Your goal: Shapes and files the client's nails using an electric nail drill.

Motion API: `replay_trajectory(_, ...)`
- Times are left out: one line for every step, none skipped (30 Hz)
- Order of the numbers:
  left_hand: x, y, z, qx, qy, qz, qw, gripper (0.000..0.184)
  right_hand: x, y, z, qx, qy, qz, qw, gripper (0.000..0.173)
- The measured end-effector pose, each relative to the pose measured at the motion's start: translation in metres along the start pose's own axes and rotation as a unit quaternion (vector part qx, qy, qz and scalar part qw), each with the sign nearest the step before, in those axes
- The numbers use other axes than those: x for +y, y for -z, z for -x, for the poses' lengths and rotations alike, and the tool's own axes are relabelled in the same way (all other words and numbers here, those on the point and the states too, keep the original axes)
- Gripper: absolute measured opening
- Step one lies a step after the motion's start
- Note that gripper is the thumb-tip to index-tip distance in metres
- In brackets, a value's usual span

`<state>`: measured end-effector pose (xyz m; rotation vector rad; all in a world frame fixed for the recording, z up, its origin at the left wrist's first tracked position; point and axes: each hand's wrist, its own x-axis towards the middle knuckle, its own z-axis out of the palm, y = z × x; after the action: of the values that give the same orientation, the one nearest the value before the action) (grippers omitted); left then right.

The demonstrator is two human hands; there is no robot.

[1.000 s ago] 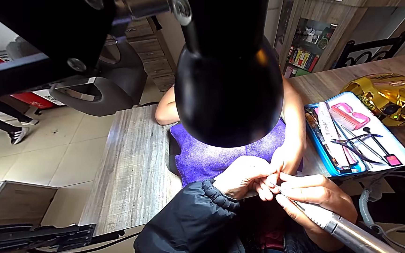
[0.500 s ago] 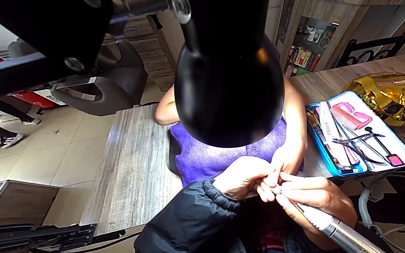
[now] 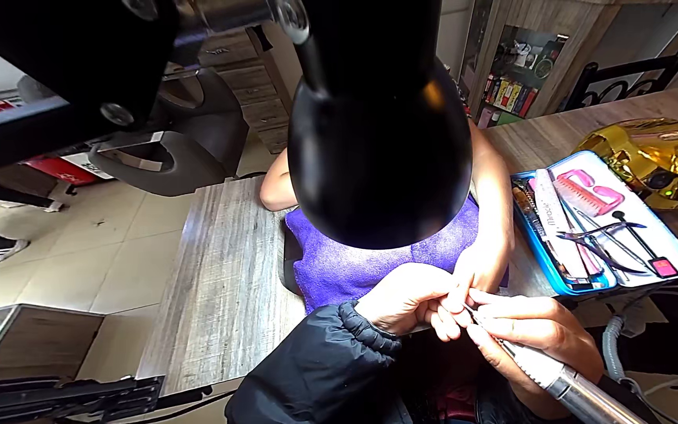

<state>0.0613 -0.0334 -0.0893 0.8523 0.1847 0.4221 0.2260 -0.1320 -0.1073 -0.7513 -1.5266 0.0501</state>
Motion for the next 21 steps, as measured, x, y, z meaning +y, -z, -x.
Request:
replay_trajectory(0.0001, 0.0000, -0.0002, 0.000, 0.001, 0.000, 1.000, 0.033, -0.0001, 0.0000, -0.0001, -0.001, 0.001, -0.001, 1.000, 0.010)
replay_trajectory(0.0004, -0.0008, -0.0002, 0.007, 0.002, -0.003, 1.000, 0.033, -0.0005, 0.0001, -0.0006, -0.004, 0.003, 0.000, 1.000, 0.010)
replay_trajectory(0.0005, -0.0011, 0.0001, 0.011, 0.002, -0.003, 1.000, 0.032, -0.0009, 0.0000, -0.0008, -0.009, 0.005, 0.000, 1.000, 0.010)
replay_trajectory(0.0001, -0.0013, 0.0002, 0.014, 0.000, -0.001, 1.000, 0.032, -0.0007, -0.0002, -0.0007, -0.010, 0.006, 0.003, 1.000, 0.010)
replay_trajectory(-0.0003, -0.0015, 0.0001, 0.015, -0.002, 0.000, 1.000, 0.032, -0.0004, -0.0007, -0.0005, -0.008, 0.005, 0.004, 1.000, 0.010)
replay_trajectory(-0.0004, -0.0015, -0.0002, 0.015, -0.002, -0.002, 1.000, 0.032, 0.0001, -0.0013, -0.0005, -0.005, 0.006, 0.005, 1.000, 0.010)
replay_trajectory(-0.0001, -0.0018, -0.0003, 0.018, -0.001, -0.005, 1.000, 0.032, 0.0001, -0.0017, -0.0004, -0.008, 0.006, 0.007, 1.000, 0.010)
replay_trajectory(-0.0002, -0.0016, -0.0002, 0.021, -0.002, -0.006, 1.000, 0.032, -0.0002, -0.0018, -0.0004, -0.012, 0.008, 0.007, 1.000, 0.010)
replay_trajectory(-0.0005, -0.0013, -0.0003, 0.021, -0.004, -0.005, 1.000, 0.031, -0.0003, -0.0019, -0.0004, -0.015, 0.008, 0.008, 1.000, 0.010)
replay_trajectory(-0.0009, -0.0013, -0.0003, 0.021, -0.007, -0.007, 1.000, 0.030, 0.0000, -0.0020, -0.0004, -0.015, 0.008, 0.009, 1.000, 0.010)
replay_trajectory(-0.0010, -0.0019, -0.0004, 0.024, -0.008, -0.012, 1.000, 0.030, 0.0003, -0.0019, -0.0005, -0.015, 0.008, 0.009, 1.000, 0.010)
replay_trajectory(-0.0011, -0.0022, -0.0005, 0.025, -0.010, -0.013, 1.000, 0.030, 0.0005, -0.0019, -0.0008, -0.017, 0.009, 0.012, 1.000, 0.010)
replay_trajectory(-0.0013, -0.0023, -0.0005, 0.028, -0.012, -0.014, 0.999, 0.029, 0.0005, -0.0021, -0.0010, -0.019, 0.010, 0.017, 1.000, 0.010)
replay_trajectory(-0.0013, -0.0025, -0.0004, 0.031, -0.013, -0.014, 0.999, 0.029, 0.0003, -0.0023, -0.0010, -0.020, 0.010, 0.019, 1.000, 0.010)
replay_trajectory(-0.0013, -0.0030, -0.0003, 0.033, -0.013, -0.015, 0.999, 0.030, 0.0005, -0.0023, -0.0007, -0.019, 0.010, 0.017, 1.000, 0.010)
replay_trajectory(-0.0013, -0.0032, -0.0004, 0.033, -0.012, -0.015, 0.999, 0.030, 0.0007, -0.0018, -0.0006, -0.021, 0.008, 0.015, 1.000, 0.009)
replay_trajectory(-0.0011, -0.0031, -0.0006, 0.031, -0.011, -0.015, 0.999, 0.030, 0.0009, -0.0015, -0.0007, -0.022, 0.009, 0.012, 1.000, 0.009)
replay_trajectory(-0.0010, -0.0029, -0.0007, 0.031, -0.011, -0.015, 0.999, 0.029, 0.0006, -0.0017, -0.0011, -0.025, 0.009, 0.013, 1.000, 0.010)
replay_trajectory(-0.0011, -0.0025, -0.0007, 0.032, -0.011, -0.013, 0.999, 0.030, 0.0001, -0.0024, -0.0014, -0.024, 0.010, 0.017, 1.000, 0.010)
replay_trajectory(-0.0014, -0.0022, -0.0006, 0.032, -0.011, -0.011, 0.999, 0.030, -0.0002, -0.0026, -0.0013, -0.024, 0.010, 0.018, 0.999, 0.010)
replay_trajectory(-0.0015, -0.0024, -0.0006, 0.032, -0.010, -0.012, 0.999, 0.030, 0.0000, -0.0028, -0.0011, -0.020, 0.010, 0.016, 1.000, 0.010)
